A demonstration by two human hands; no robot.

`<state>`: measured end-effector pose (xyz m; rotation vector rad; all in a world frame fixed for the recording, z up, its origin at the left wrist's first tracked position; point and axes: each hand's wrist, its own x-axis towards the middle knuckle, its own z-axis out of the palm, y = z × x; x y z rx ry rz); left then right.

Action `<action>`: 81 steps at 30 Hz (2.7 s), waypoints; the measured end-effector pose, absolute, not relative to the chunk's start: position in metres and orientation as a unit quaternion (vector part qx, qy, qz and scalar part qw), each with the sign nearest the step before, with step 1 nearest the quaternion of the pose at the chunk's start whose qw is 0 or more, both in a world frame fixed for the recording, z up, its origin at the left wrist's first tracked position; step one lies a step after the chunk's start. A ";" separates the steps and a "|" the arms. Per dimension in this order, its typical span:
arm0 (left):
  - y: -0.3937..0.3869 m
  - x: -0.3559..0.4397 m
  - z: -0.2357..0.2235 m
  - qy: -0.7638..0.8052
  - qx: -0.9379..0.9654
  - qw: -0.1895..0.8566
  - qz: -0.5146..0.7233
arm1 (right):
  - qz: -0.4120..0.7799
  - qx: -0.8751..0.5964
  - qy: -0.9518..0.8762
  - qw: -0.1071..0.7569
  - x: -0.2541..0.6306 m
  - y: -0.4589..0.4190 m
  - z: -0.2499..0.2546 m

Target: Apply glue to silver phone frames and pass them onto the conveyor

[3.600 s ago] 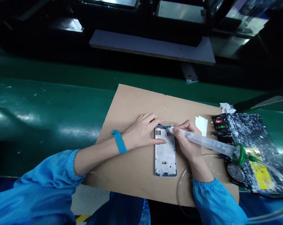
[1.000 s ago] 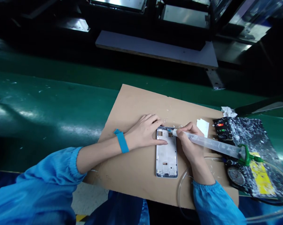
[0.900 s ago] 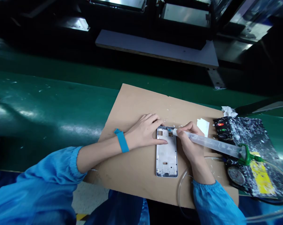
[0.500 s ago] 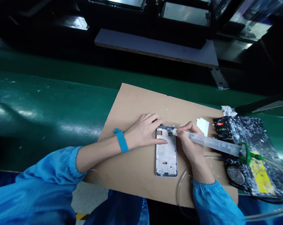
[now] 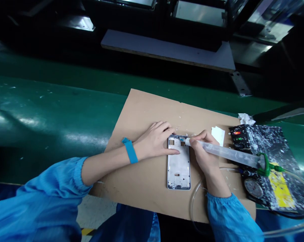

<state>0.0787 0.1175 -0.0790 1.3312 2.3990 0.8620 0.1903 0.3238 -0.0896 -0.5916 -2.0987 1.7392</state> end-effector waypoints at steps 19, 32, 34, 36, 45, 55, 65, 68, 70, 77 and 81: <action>0.117 0.078 -0.082 0.827 0.465 0.116 0.293 | 0.622 -0.207 -0.738 0.162 0.192 0.324 -0.094; 0.118 0.078 -0.080 0.829 0.465 0.120 0.288 | 0.631 -0.206 -0.732 0.156 0.192 0.323 -0.092; 0.118 0.078 -0.080 0.828 0.466 0.120 0.287 | 0.628 -0.201 -0.735 0.161 0.192 0.323 -0.092; 0.118 0.078 -0.080 0.828 0.468 0.119 0.285 | 0.624 -0.196 -0.739 0.162 0.192 0.324 -0.093; 0.117 0.078 -0.081 0.827 0.467 0.123 0.286 | 0.618 -0.196 -0.746 0.155 0.193 0.323 -0.092; 0.118 0.078 -0.082 0.828 0.468 0.119 0.286 | 0.628 -0.204 -0.738 0.141 0.193 0.323 -0.092; 0.118 0.078 -0.081 0.830 0.467 0.117 0.282 | 0.629 -0.211 -0.735 0.137 0.193 0.323 -0.091; 0.118 0.078 -0.080 0.827 0.469 0.118 0.285 | 0.628 -0.212 -0.736 0.137 0.193 0.323 -0.091; 0.118 0.078 -0.080 0.827 0.470 0.119 0.285 | 0.627 -0.211 -0.738 0.137 0.192 0.323 -0.091; 0.118 0.078 -0.082 0.827 0.470 0.115 0.287 | 0.634 -0.205 -0.732 0.142 0.192 0.323 -0.090; 0.118 0.078 -0.082 0.828 0.469 0.116 0.286 | 0.634 -0.205 -0.733 0.138 0.192 0.323 -0.090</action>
